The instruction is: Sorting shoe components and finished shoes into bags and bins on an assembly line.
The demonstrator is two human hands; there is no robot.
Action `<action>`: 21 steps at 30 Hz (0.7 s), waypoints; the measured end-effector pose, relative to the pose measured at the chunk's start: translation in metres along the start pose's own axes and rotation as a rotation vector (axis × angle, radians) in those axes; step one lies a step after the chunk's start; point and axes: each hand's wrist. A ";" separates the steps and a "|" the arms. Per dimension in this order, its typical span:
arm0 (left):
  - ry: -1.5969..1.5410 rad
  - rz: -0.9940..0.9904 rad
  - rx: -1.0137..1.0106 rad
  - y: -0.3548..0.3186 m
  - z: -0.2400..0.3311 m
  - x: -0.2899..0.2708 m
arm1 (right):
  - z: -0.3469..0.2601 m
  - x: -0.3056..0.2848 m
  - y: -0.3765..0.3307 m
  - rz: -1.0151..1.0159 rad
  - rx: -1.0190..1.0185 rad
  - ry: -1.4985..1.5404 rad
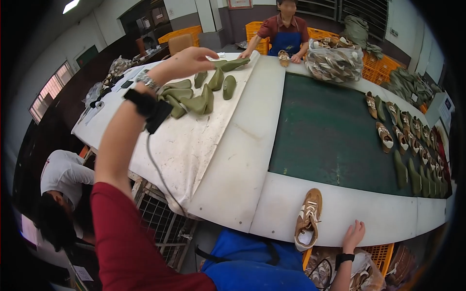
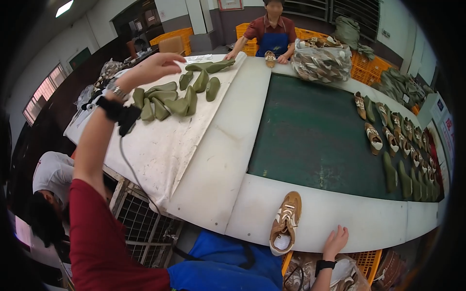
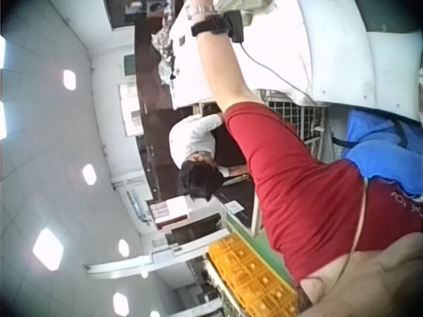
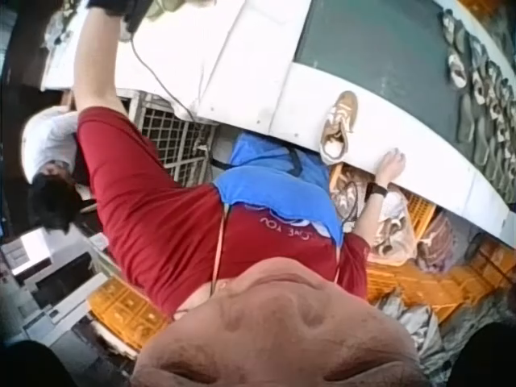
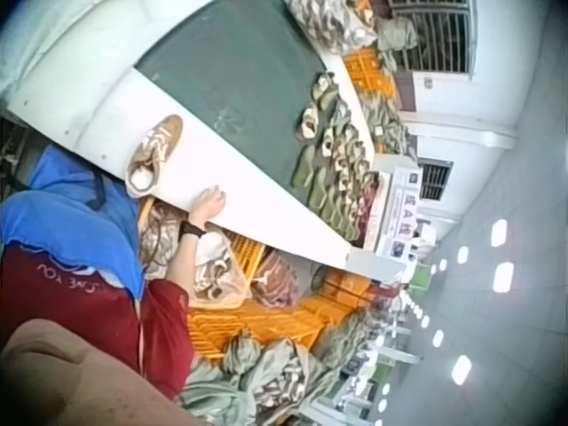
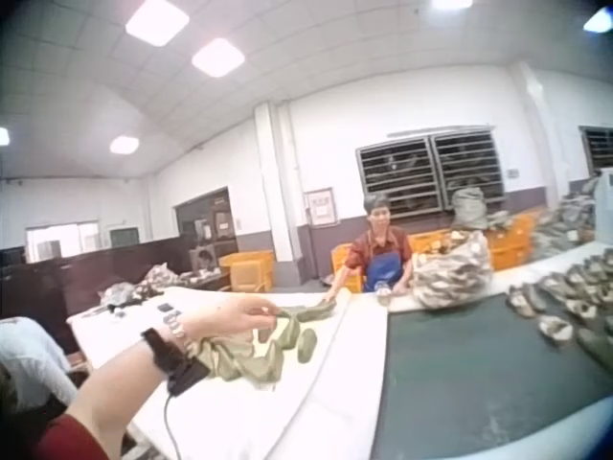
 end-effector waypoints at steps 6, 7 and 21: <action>0.032 -0.082 -0.164 0.046 -0.089 0.174 | -0.013 0.001 0.000 0.055 0.074 -0.039; -0.010 -0.094 -0.207 0.040 -0.102 0.210 | -0.020 0.000 0.001 0.036 0.107 -0.028; 0.239 0.029 -1.256 0.064 -0.248 0.360 | -0.039 -0.008 0.008 0.020 0.133 -0.100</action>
Point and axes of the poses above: each hand's wrist, its own y-axis towards the middle knuckle, its own x-axis out of the palm, z = x × y, and after that the axes turned 10 degrees about y, right-handed
